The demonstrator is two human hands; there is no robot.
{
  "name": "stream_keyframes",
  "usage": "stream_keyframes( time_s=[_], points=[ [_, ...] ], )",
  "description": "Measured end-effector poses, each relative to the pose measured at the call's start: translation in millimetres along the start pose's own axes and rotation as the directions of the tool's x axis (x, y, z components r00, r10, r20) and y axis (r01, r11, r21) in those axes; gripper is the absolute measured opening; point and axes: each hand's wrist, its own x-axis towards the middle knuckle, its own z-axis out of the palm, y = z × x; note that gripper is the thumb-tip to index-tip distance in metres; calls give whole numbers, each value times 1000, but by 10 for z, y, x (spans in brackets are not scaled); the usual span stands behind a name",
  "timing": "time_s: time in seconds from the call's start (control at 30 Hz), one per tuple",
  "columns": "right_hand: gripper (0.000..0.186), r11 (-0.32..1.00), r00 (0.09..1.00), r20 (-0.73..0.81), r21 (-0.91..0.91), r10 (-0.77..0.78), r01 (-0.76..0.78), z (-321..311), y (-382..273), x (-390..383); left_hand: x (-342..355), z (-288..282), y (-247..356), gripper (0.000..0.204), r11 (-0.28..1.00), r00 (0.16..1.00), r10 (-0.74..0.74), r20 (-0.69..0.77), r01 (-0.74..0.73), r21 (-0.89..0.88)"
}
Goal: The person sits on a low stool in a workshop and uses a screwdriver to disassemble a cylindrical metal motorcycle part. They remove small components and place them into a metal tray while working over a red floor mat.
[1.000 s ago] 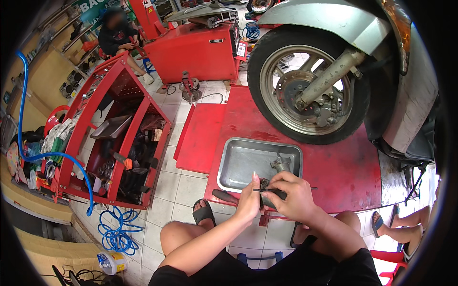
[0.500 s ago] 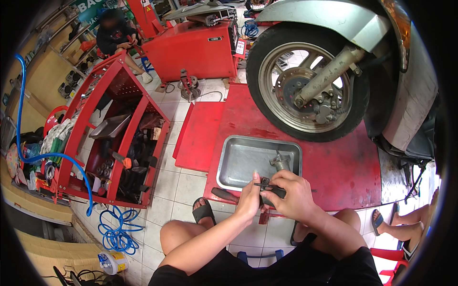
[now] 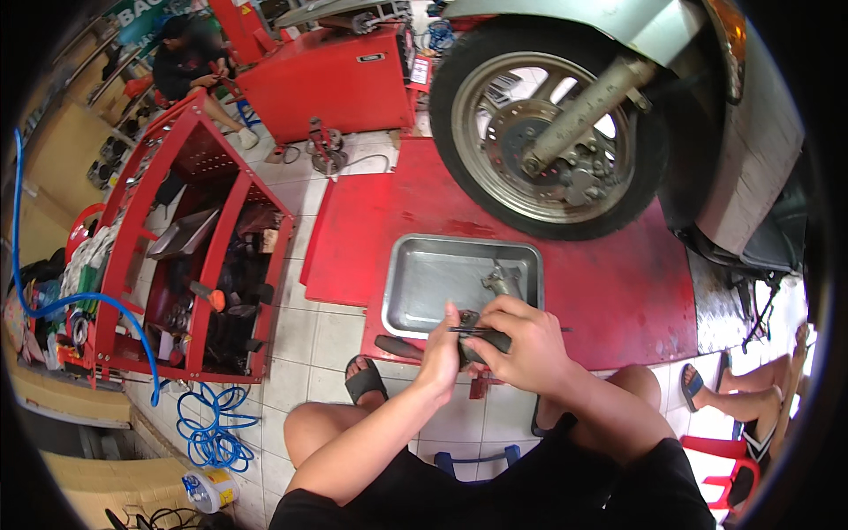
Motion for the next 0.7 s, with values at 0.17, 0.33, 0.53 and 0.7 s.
stream_keyframes(
  time_s=[0.17, 0.33, 0.53, 0.7],
  points=[
    [19, 999, 999, 35, -24, -27, 28, 10, 21, -11, -29, -42, 46, 67, 1000, 1000, -15, 20, 15, 22],
    [21, 1000, 1000, 4, 1, -29, 29, 26, 25, 5, -20, 15, 82, 68, 999, 1000, 9, -16, -9, -33],
    [22, 999, 999, 11, 38, -34, 33, 28, 16, 20, -21, -29, 76, 69, 1000, 998, 3, -58, -4, -6],
    [20, 1000, 999, 32, 9, -26, 26, 34, 50, 21, -29, 16, 120, 70, 999, 999, 26, -34, -25, 24]
  ],
)
